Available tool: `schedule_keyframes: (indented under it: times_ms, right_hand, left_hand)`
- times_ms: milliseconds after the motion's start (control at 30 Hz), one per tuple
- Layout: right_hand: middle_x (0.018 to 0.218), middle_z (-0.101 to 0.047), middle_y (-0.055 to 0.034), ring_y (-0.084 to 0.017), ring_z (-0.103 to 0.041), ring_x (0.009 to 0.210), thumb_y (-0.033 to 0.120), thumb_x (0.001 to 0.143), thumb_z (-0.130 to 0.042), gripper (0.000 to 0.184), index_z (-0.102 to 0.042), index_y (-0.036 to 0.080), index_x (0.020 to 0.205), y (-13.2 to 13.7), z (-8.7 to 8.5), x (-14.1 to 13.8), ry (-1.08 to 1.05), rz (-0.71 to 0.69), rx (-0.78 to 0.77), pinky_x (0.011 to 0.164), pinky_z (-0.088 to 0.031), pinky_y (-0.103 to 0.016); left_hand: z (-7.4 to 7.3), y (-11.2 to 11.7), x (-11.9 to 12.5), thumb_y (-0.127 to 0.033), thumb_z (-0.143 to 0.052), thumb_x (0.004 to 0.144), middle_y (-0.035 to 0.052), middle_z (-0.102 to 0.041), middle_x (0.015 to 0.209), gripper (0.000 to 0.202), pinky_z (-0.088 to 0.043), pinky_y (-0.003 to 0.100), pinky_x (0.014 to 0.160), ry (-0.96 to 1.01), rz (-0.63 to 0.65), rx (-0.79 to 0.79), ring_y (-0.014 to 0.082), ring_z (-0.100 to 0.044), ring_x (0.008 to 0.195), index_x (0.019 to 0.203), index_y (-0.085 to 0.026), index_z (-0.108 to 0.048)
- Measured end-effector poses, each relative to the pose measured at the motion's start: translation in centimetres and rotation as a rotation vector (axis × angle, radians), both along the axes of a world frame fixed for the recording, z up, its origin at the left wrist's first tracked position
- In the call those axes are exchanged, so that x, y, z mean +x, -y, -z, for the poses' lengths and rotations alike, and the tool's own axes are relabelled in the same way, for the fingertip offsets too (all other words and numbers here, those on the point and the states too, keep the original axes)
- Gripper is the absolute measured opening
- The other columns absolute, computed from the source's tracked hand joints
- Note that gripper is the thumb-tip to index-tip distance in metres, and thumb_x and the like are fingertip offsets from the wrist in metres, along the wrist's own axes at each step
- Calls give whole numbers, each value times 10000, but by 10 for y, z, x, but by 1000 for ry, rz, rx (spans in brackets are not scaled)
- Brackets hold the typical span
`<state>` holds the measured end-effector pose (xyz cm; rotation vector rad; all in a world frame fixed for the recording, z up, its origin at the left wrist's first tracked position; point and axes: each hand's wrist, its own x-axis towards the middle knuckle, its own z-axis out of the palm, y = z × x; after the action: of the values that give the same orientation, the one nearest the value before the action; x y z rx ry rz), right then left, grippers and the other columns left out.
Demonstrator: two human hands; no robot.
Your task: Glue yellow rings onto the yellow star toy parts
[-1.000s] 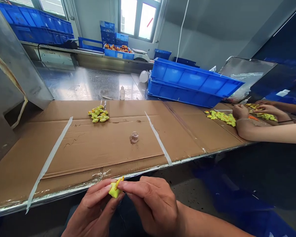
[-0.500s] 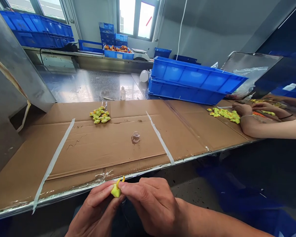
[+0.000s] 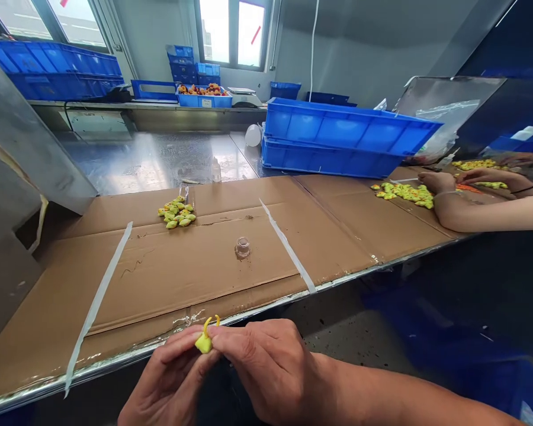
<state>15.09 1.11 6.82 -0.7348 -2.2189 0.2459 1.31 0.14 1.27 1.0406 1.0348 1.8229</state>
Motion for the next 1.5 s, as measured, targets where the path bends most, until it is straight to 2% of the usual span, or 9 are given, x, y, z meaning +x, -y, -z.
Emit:
schedule_keyframes:
  times_ms: [100,233,467,600,733,867,1033,1200,1500]
  right_hand:
    - [1044,-683,-140,-160,-663,970,2,920,-441,317,-489,44,1230,3,-4,-1,9,2,-22,848,-555,-230]
    - [1024,-691,-126,-161,-674,945,30,944,-429,304,-481,69,1240,6,-7,-1,-6,40,-11,834,-570,-243]
    - [969,-696,-165,-188,-692,893,16,935,-394,311,-468,62,1233,1,-10,2,7,-99,-35,728,-594,-244]
    - [1096,-664,-193,-186,-673,969,25,942,-397,336,-441,50,1274,-1,-11,2,2,-103,-33,787,-585,-249]
    - [1140,-667,-108,-147,-641,1047,41,947,-449,332,-489,131,1264,1,-5,1,-163,6,-27,888,-548,-220]
    - [967,-721,-52,-139,-696,877,154,954,-534,219,-546,196,1169,2,10,-2,-522,53,-362,765,-588,-207]
    - [932,-727,-81,-118,-698,705,226,939,-596,227,-540,165,1150,2,21,-4,-616,9,-565,623,-573,-172]
    - [906,-737,-47,-107,-700,832,101,951,-514,219,-531,161,1161,2,17,-2,-526,32,-428,807,-543,-185]
    - [774,-691,-30,-100,-657,670,108,934,-517,141,-590,146,1049,-1,17,8,-349,-13,-201,634,-520,-160]
  left_hand:
    - [5,-4,-7,-137,-742,725,17,-711,916,220,-582,214,718,-121,-48,176,160,-692,802,933,-200,-703]
    - [10,-9,-24,-85,-737,708,39,-731,954,358,-597,265,680,-420,37,370,189,-709,790,1039,-216,-693]
    - [11,3,-12,-42,-745,677,2,-743,910,339,-570,210,712,-427,-168,293,138,-701,738,960,-230,-731]
    - [-6,3,-7,-134,-781,673,-14,-758,867,218,-559,169,732,-96,-66,49,129,-710,749,865,-231,-745]
    - [-20,-2,-7,-284,-873,538,4,-770,714,236,-579,190,597,444,223,-383,161,-717,596,728,-226,-745]
    - [-14,-3,-5,-320,-904,454,47,-748,644,321,-503,127,435,707,487,-591,96,-642,443,699,-177,-753]
    - [-6,0,-1,-361,-879,519,30,-709,593,333,-413,84,356,802,637,-595,13,-518,335,708,-123,-744]
    - [-10,1,-2,-334,-880,521,33,-703,577,308,-459,100,394,834,687,-628,54,-588,384,746,-155,-768]
    - [-14,4,-6,-297,-893,499,56,-717,561,269,-518,145,449,807,762,-698,116,-658,444,702,-171,-770]
